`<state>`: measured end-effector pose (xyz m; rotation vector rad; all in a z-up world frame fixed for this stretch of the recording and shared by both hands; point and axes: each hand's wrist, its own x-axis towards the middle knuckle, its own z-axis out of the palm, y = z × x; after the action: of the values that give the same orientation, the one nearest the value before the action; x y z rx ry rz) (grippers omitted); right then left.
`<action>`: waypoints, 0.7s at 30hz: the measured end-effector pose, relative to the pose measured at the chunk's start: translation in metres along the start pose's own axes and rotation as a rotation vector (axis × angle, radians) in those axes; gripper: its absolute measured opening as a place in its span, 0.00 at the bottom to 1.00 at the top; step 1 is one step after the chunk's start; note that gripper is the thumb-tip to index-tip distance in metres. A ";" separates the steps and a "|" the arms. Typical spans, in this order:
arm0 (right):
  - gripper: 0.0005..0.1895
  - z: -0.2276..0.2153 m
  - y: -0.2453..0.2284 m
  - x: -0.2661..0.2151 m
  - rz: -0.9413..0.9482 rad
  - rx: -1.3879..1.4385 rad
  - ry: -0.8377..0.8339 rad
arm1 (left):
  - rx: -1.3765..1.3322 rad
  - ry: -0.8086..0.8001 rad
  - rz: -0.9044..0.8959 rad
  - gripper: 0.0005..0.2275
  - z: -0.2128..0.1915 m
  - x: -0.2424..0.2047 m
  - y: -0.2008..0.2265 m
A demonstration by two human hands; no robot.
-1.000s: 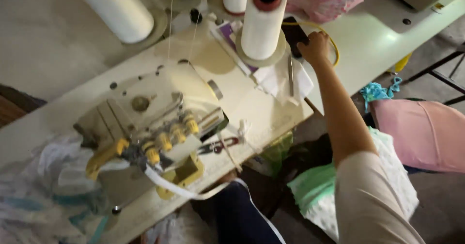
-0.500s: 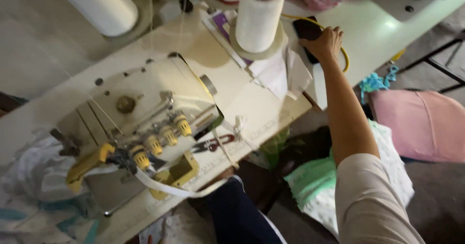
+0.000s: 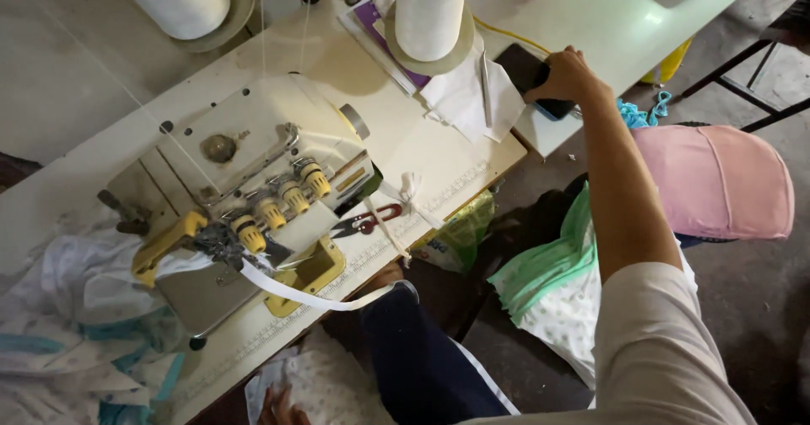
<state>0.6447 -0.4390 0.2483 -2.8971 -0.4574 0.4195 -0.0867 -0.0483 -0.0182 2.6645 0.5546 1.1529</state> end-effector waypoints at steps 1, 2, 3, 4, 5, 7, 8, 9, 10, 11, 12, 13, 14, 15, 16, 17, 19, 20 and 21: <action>0.39 -0.005 0.000 -0.008 0.001 0.000 0.003 | -0.002 0.002 0.002 0.18 -0.002 0.003 0.003; 0.32 -0.011 -0.001 -0.015 0.028 0.069 0.002 | -0.007 -0.006 -0.124 0.18 -0.004 0.005 0.008; 0.26 -0.016 -0.001 -0.022 0.056 0.138 0.000 | -0.013 -0.014 -0.249 0.18 -0.006 0.008 0.013; 0.26 -0.017 0.004 -0.027 0.056 0.136 0.001 | -0.015 -0.014 -0.250 0.18 -0.004 0.002 0.008; 0.26 -0.018 0.010 -0.032 0.055 0.306 0.045 | 0.010 -0.055 -0.287 0.17 -0.003 -0.003 0.002; 0.29 -0.014 0.017 -0.036 0.055 0.477 0.090 | 0.033 -0.097 -0.323 0.16 -0.001 -0.009 -0.005; 0.27 -0.011 0.021 -0.034 0.057 0.534 0.172 | 0.030 -0.093 -0.311 0.16 0.001 -0.009 -0.006; 0.26 -0.008 0.024 -0.032 0.058 0.591 0.255 | 0.027 -0.089 -0.299 0.17 0.004 -0.009 -0.006; 0.26 0.006 0.030 -0.015 0.062 0.591 0.258 | 0.023 -0.091 -0.296 0.17 0.004 -0.007 -0.006; 0.31 0.019 0.036 0.002 0.150 0.413 0.311 | 0.021 -0.089 -0.277 0.17 0.005 -0.004 -0.006; 0.37 0.033 0.039 0.022 0.230 0.235 0.360 | 0.025 -0.084 -0.260 0.17 0.004 -0.002 -0.006; 0.37 0.040 0.031 0.022 0.228 0.237 0.361 | 0.027 -0.082 -0.259 0.17 0.003 0.000 -0.006; 0.44 0.048 0.022 0.022 0.278 0.276 0.423 | 0.033 -0.077 -0.242 0.18 0.001 0.002 -0.008; 0.52 0.056 0.012 0.023 0.327 0.314 0.486 | 0.040 -0.071 -0.226 0.18 0.000 0.004 -0.009; 0.52 0.059 0.008 0.026 0.323 0.317 0.485 | 0.044 -0.069 -0.226 0.18 -0.002 0.007 -0.010; 0.49 0.063 0.004 0.030 0.332 0.221 0.514 | 0.050 -0.064 -0.211 0.18 -0.002 0.009 -0.010; 0.48 0.065 -0.001 0.032 0.341 0.117 0.536 | 0.054 -0.067 -0.202 0.19 -0.004 0.008 -0.007; 0.47 0.064 -0.003 0.029 0.362 0.140 0.519 | 0.054 -0.072 -0.189 0.19 -0.006 0.006 -0.005; 0.46 0.063 -0.004 0.027 0.383 0.162 0.502 | 0.053 -0.077 -0.176 0.19 -0.007 0.005 -0.002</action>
<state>0.6492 -0.4187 0.1834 -2.7773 0.2000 -0.2195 -0.0893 -0.0440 -0.0111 2.6282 0.7973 0.9960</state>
